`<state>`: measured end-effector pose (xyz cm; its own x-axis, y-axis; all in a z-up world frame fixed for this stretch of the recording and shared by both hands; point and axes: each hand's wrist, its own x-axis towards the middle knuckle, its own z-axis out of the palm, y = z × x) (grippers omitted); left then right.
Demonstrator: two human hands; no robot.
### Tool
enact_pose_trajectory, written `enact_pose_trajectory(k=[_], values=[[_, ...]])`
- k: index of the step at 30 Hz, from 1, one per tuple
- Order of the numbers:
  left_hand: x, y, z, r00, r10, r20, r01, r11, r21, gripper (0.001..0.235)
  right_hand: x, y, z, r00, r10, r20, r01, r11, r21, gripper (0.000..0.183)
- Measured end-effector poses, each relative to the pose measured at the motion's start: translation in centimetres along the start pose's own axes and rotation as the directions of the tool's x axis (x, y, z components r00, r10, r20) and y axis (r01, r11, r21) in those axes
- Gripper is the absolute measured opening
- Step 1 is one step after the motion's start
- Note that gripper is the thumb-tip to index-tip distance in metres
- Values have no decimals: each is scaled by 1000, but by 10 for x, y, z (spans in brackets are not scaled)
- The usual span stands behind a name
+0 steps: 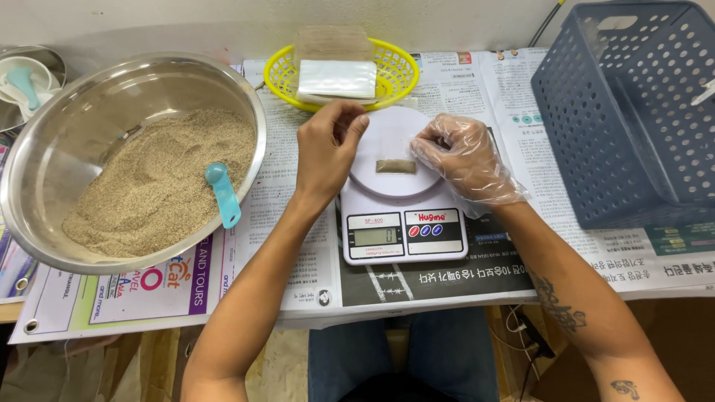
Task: Scooping powder into small bags, weighing them on a digital scale, and placing them in a crate
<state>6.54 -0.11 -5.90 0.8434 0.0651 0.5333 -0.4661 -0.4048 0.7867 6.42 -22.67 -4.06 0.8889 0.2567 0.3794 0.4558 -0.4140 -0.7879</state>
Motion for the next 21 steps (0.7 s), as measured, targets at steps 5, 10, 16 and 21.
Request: enact_pose_trajectory(k=[5, 10, 16, 21], values=[[1, 5, -5, 994, 96, -56, -91, 993, 78, 8, -1, 0, -3, 999, 35, 12, -35, 999, -1, 8], [-2, 12, -6, 989, 145, -34, -135, 970, 203, 10, -2, -6, -8, 1000, 19, -24, -23, 984, -174, 13], [-2, 19, -11, 976, 218, 5, -205, 909, 364, 12, 5, 14, -22, 921, -351, -168, 259, 875, -410, 28], [-2, 16, -12, 970, 243, -19, -215, 889, 403, 14, 4, 5, -22, 855, -471, -217, 347, 830, -436, 20]])
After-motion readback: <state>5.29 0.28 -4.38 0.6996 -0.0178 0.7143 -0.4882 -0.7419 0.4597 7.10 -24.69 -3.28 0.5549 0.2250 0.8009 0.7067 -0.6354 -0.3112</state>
